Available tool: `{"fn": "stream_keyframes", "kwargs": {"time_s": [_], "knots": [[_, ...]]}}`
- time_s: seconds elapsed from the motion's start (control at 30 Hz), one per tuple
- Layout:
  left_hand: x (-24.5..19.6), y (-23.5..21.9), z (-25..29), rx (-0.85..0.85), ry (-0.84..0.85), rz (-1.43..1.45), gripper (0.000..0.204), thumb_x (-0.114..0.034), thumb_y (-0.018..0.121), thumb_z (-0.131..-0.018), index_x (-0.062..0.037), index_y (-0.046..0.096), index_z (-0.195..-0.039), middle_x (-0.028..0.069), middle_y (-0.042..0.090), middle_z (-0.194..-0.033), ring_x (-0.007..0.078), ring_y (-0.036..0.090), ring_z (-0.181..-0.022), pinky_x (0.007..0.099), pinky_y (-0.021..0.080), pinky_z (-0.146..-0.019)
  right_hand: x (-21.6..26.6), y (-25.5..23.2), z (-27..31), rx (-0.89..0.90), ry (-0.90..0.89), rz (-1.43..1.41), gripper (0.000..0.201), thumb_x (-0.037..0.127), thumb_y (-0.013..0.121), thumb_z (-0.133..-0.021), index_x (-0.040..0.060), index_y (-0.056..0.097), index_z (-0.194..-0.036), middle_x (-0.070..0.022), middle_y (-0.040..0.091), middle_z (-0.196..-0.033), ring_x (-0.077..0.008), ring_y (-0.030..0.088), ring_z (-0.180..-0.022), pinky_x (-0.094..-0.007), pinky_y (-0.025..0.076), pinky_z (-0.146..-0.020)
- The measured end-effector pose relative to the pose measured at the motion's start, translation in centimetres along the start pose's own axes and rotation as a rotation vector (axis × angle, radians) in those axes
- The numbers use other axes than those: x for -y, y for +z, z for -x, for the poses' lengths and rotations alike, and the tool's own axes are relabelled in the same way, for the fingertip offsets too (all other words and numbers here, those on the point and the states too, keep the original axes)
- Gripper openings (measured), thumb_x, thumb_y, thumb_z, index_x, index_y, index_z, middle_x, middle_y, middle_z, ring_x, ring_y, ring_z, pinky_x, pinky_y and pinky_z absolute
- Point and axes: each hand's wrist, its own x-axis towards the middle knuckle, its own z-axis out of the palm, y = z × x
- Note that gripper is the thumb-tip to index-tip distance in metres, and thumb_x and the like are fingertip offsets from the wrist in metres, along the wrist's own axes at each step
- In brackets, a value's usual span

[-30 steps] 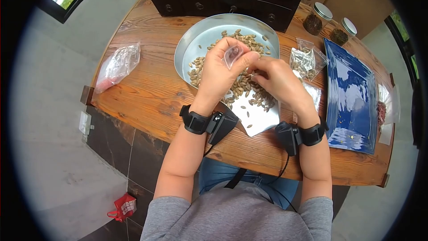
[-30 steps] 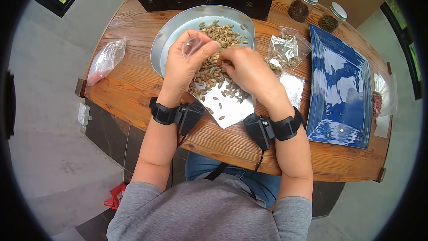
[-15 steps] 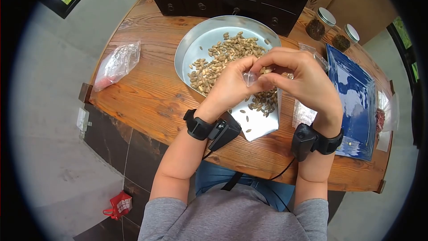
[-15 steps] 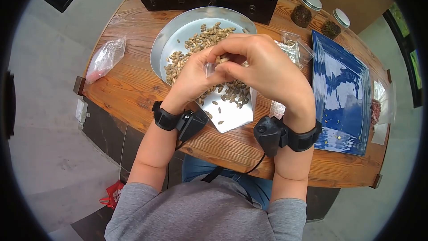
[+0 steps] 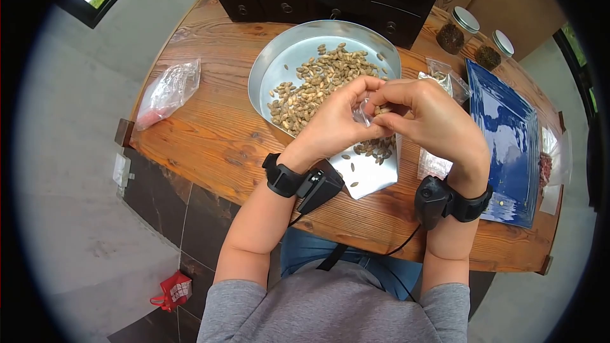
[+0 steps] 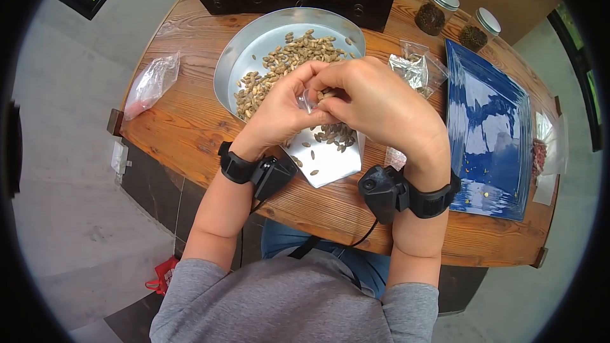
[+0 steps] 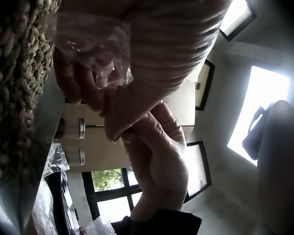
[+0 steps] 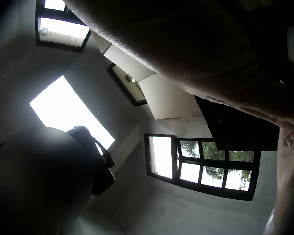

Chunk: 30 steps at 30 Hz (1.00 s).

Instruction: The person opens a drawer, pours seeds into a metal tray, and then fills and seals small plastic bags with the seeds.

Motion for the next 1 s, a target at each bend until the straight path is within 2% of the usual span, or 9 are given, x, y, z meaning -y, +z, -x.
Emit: {"fn": "stream_keyframes", "kwargs": {"time_s": [0.07, 0.17, 0.4, 0.47, 0.7, 0.77, 0.87, 1.0], "knots": [[-0.5, -0.1, 0.1, 0.086, -0.092, -0.084, 0.053, -0.001, 0.070, -0.066, -0.0034, 0.046, -0.113, 0.0025, 0.055, -0.101, 0.0110, 0.052, -0.096, 0.0252, 0.042, -0.084, -0.7, 0.7, -0.2, -0.089, -0.222, 0.078, 0.014, 0.000, 0.059, -0.069, -0.0005, 0.062, -0.083, -0.0113, 0.062, -0.075, -0.0194, 0.060, -0.064, -0.0269, 0.047, -0.058], [0.0, 0.2, 0.1, 0.050, -0.046, -0.074, 0.052, -0.002, 0.069, -0.066, -0.0019, 0.045, -0.112, 0.0053, 0.057, -0.095, 0.0109, 0.054, -0.090, 0.0251, 0.045, -0.078, -0.5, 1.2, -0.6, -0.134, -0.284, 0.080, 0.015, 0.000, 0.060, -0.067, -0.0009, 0.062, -0.082, -0.0132, 0.062, -0.075, -0.0227, 0.060, -0.062, -0.0285, 0.047, -0.058], [-0.2, 0.5, 0.0, 0.007, -0.035, -0.093, 0.065, 0.000, 0.067, -0.066, -0.0031, 0.036, -0.122, 0.0069, 0.057, -0.095, 0.0115, 0.054, -0.090, 0.0255, 0.045, -0.078, 0.3, 1.6, -0.5, -0.206, -0.164, 0.031, 0.015, -0.001, 0.060, -0.066, -0.0021, 0.061, -0.081, -0.0140, 0.061, -0.071, -0.0229, 0.060, -0.063, -0.0292, 0.047, -0.059], [0.4, 0.4, 0.0, -0.019, 0.015, -0.161, 0.070, 0.002, 0.066, -0.065, -0.0042, 0.033, -0.126, 0.0082, 0.057, -0.095, 0.0129, 0.055, -0.090, 0.0268, 0.045, -0.079, 0.4, 1.6, -0.4, -0.188, -0.091, 0.105, 0.016, -0.001, 0.059, -0.065, -0.0026, 0.060, -0.081, -0.0147, 0.061, -0.072, -0.0231, 0.061, -0.064, -0.0292, 0.047, -0.059], [0.2, 0.5, 0.0, -0.032, -0.016, -0.144, 0.077, 0.002, 0.067, -0.063, -0.0055, 0.030, -0.130, 0.0099, 0.056, -0.099, 0.0158, 0.055, -0.093, 0.0288, 0.043, -0.084, 0.6, 2.1, -0.5, -0.251, -0.092, 0.106, 0.019, -0.001, 0.059, -0.066, -0.0032, 0.059, -0.085, -0.0154, 0.062, -0.073, -0.0235, 0.062, -0.066, -0.0296, 0.048, -0.061], [0.5, 0.4, -0.1, -0.050, 0.076, -0.261, 0.077, 0.002, 0.067, -0.063, -0.0055, 0.029, -0.130, 0.0116, 0.055, -0.103, 0.0183, 0.055, -0.097, 0.0299, 0.042, -0.087, 1.0, 1.8, -0.4, -0.240, -0.042, 0.103, 0.022, -0.001, 0.059, -0.066, -0.0042, 0.058, -0.087, -0.0158, 0.062, -0.076, -0.0233, 0.062, -0.069, -0.0295, 0.049, -0.064], [0.1, 0.5, 0.0, -0.047, 0.024, -0.315, 0.076, 0.000, 0.068, -0.065, -0.0056, 0.029, -0.130, 0.0135, 0.054, -0.107, 0.0203, 0.054, -0.100, 0.0307, 0.042, -0.088, 0.9, 2.0, -0.3, -0.266, -0.057, 0.097, 0.021, -0.002, 0.059, -0.067, -0.0052, 0.058, -0.088, -0.0152, 0.063, -0.078, -0.0226, 0.063, -0.071, -0.0291, 0.050, -0.066], [0.2, 0.3, -0.1, -0.079, 0.072, -0.316, 0.076, -0.002, 0.069, -0.066, -0.0053, 0.028, -0.130, 0.0137, 0.054, -0.108, 0.0197, 0.053, -0.101, 0.0311, 0.042, -0.088, 1.1, 1.7, -0.3, -0.261, -0.036, 0.072, 0.019, -0.003, 0.058, -0.068, -0.0060, 0.057, -0.087, -0.0137, 0.063, -0.080, -0.0217, 0.063, -0.073, -0.0286, 0.050, -0.067]]}}
